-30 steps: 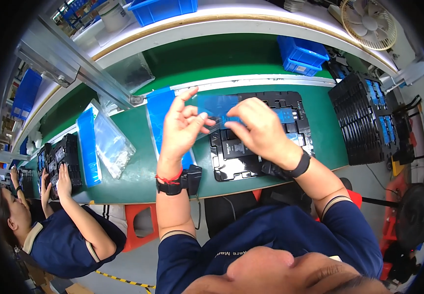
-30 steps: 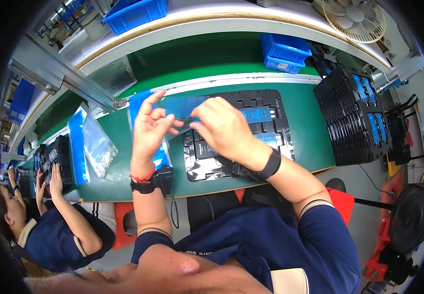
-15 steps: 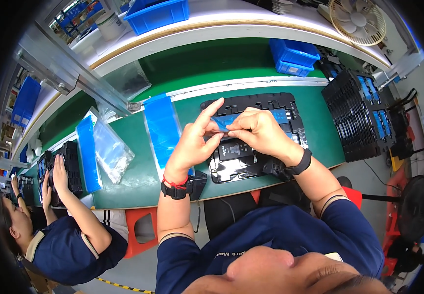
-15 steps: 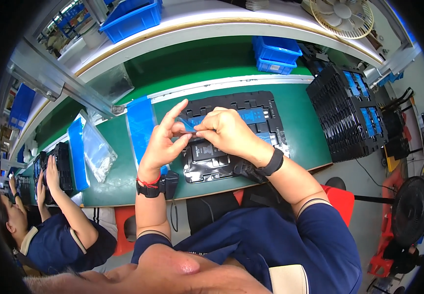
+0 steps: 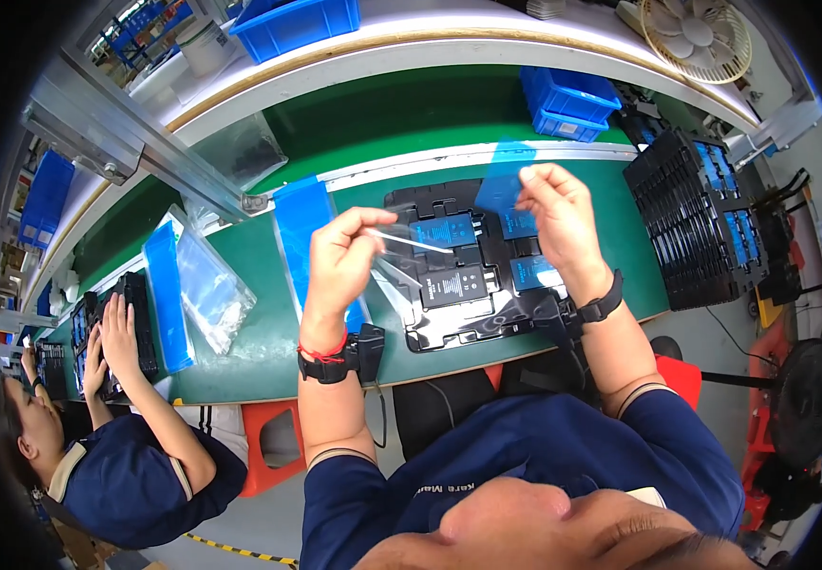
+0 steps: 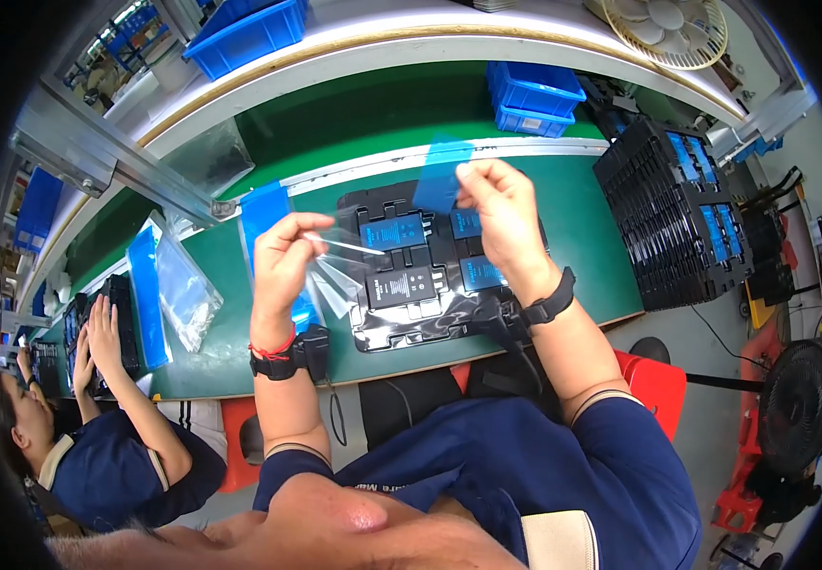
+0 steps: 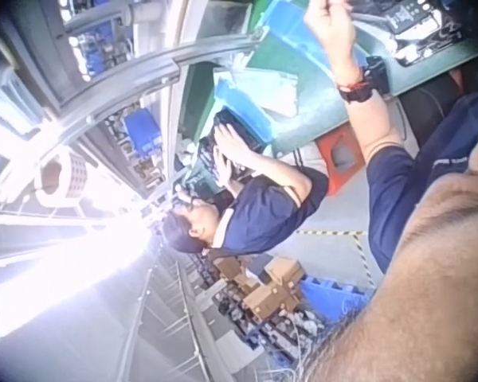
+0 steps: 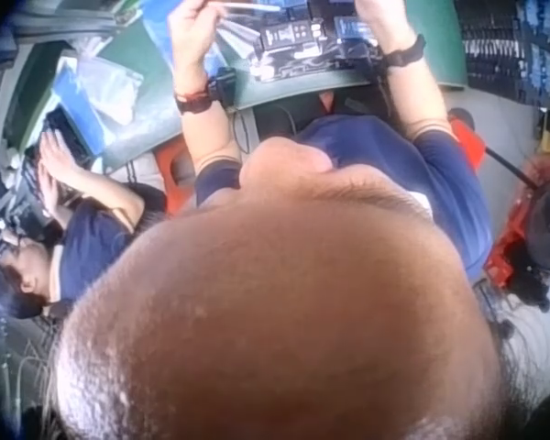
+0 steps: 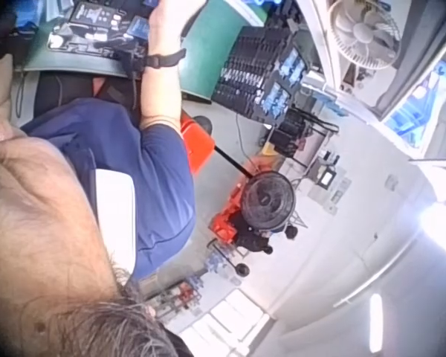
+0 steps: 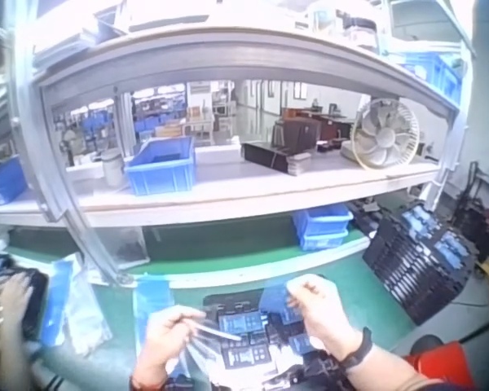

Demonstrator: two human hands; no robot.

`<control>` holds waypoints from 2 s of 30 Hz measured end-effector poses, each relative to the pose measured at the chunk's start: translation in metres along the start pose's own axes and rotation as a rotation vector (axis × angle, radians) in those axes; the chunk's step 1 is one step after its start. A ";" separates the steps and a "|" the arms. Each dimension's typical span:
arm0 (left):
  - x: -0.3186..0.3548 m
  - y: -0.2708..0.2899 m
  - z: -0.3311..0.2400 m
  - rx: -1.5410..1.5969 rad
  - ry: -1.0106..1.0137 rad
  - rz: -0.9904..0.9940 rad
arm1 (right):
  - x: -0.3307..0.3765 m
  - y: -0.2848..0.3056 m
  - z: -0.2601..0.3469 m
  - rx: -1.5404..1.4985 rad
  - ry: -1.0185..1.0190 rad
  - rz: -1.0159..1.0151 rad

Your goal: Applying protective films and labels to battery packs on an assembly line.

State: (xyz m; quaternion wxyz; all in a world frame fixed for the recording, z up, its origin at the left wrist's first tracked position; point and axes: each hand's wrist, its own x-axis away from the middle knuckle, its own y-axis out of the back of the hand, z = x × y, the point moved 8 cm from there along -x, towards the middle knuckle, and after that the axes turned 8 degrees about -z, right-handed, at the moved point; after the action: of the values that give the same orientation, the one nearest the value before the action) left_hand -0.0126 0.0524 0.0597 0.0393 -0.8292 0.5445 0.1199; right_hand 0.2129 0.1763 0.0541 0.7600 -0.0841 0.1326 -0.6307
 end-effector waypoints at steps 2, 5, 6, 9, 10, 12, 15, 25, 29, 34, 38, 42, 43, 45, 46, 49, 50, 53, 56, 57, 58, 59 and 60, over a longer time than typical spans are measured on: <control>0.003 -0.008 0.009 0.015 0.070 0.167 | 0.005 0.000 0.013 0.104 0.107 -0.037; 0.014 -0.043 0.001 0.056 0.103 0.441 | 0.060 -0.057 0.067 0.728 1.004 0.069; 0.017 -0.046 0.012 0.066 0.184 0.411 | 0.079 -0.076 0.069 0.791 1.216 0.220; 0.018 -0.044 0.018 0.151 0.219 0.347 | 0.101 -0.096 0.054 0.852 1.253 0.460; 0.018 -0.044 0.022 0.183 0.291 0.360 | 0.099 -0.097 0.051 0.817 1.163 0.499; 0.019 -0.043 0.027 0.217 0.362 0.360 | 0.083 -0.083 0.054 0.707 0.961 0.471; 0.021 -0.040 0.021 0.265 0.337 0.377 | 0.044 -0.048 0.030 0.593 0.414 0.278; 0.031 -0.045 0.018 -0.019 0.298 0.626 | 0.052 -0.046 -0.018 0.350 -0.234 0.503; 0.012 -0.002 0.013 -0.264 0.209 0.332 | 0.051 -0.016 -0.021 0.362 -0.289 0.307; 0.004 0.017 0.017 -0.530 0.132 0.281 | 0.062 -0.012 -0.051 0.385 -0.398 0.283; 0.009 -0.003 0.019 -0.528 0.149 0.409 | 0.067 -0.018 -0.060 0.412 -0.452 0.311; 0.014 -0.016 0.016 -0.551 0.104 0.509 | 0.068 -0.021 -0.060 0.465 -0.439 0.334; 0.016 -0.019 0.016 -0.575 0.088 0.536 | 0.069 -0.023 -0.060 0.470 -0.436 0.345; 0.018 -0.023 0.017 -0.597 0.070 0.566 | 0.069 -0.024 -0.061 0.457 -0.414 0.338; 0.018 -0.025 0.018 -0.592 0.053 0.573 | 0.069 -0.024 -0.061 0.445 -0.391 0.333; 0.020 -0.025 0.020 -0.584 0.033 0.584 | 0.069 -0.023 -0.065 0.483 -0.371 0.334; 0.020 -0.026 0.019 -0.587 0.029 0.592 | 0.069 -0.023 -0.065 0.481 -0.371 0.334; 0.019 -0.028 0.014 -0.604 0.054 0.579 | 0.068 -0.021 -0.066 0.491 -0.370 0.338; 0.018 -0.028 0.016 -0.606 0.042 0.583 | 0.067 -0.019 -0.071 0.499 -0.338 0.344; 0.018 -0.027 0.016 -0.605 0.042 0.582 | 0.068 -0.019 -0.072 0.505 -0.342 0.344; 0.018 -0.028 0.016 -0.603 0.038 0.585 | 0.068 -0.019 -0.072 0.511 -0.345 0.344; 0.018 -0.028 0.016 -0.600 0.034 0.588 | 0.068 -0.020 -0.071 0.511 -0.346 0.345; 0.018 -0.028 0.016 -0.599 0.034 0.588 | 0.069 -0.021 -0.068 0.512 -0.363 0.344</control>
State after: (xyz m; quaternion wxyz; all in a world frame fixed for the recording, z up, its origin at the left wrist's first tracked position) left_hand 0.0176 0.0503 0.0384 -0.2487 -0.6151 0.6996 0.2654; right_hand 0.1835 0.1076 -0.0113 0.8626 0.0219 -0.1549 -0.4812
